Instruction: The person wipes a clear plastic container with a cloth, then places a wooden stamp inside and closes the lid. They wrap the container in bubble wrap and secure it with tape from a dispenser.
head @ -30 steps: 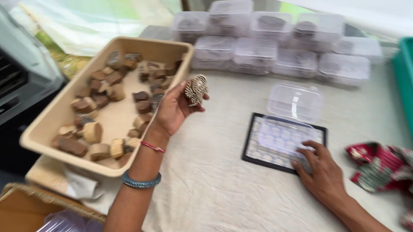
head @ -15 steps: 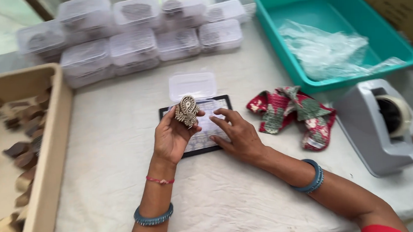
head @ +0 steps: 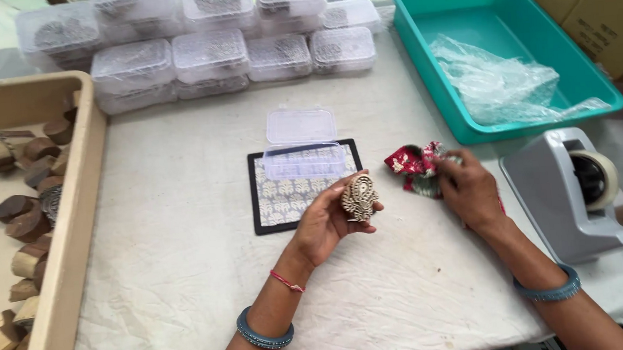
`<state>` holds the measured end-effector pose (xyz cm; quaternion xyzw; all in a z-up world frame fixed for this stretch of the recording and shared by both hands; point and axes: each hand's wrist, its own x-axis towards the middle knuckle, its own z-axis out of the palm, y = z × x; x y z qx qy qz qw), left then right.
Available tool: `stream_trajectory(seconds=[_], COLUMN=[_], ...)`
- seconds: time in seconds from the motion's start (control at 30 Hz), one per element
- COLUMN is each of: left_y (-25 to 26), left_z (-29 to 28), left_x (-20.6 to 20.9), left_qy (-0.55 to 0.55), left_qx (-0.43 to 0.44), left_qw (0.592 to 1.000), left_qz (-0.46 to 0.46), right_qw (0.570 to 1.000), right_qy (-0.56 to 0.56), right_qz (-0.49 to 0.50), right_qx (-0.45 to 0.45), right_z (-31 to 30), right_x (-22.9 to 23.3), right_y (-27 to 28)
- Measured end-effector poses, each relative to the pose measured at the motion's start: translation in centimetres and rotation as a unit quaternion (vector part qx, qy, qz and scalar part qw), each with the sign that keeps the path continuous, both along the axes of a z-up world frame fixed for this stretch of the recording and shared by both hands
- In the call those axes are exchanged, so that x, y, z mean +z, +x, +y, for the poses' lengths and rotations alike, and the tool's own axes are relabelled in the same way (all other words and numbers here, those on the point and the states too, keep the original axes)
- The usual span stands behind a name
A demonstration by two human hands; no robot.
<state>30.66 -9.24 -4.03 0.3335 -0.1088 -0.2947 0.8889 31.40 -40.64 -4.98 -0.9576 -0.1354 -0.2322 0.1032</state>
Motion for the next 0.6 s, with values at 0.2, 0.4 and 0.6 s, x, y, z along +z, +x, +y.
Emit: stream_trajectory(seconds=[0.2, 0.4, 0.6], left_y=[-0.7, -1.9, -1.9], left_z=[-2.3, -2.5, -2.1], left_x=[-3.6, -0.6, -0.8], left_qy=[-0.021, 0.044, 0.039], left_qx=[-0.022, 0.053, 0.044], left_qw=[0.999, 0.997, 0.995], left_qz=[-0.026, 0.020, -0.081], right_qw=[0.956, 0.944, 0.957], right_qy=[0.277, 0.086, 0.242], right_qz=[-0.007, -0.133, -0.044], right_qx=[0.093, 0.289, 0.152], right_z=[5.2, 12.6, 10.9], right_x=[4.9, 2.0, 5.3], right_y=[-2.9, -6.2, -2.7])
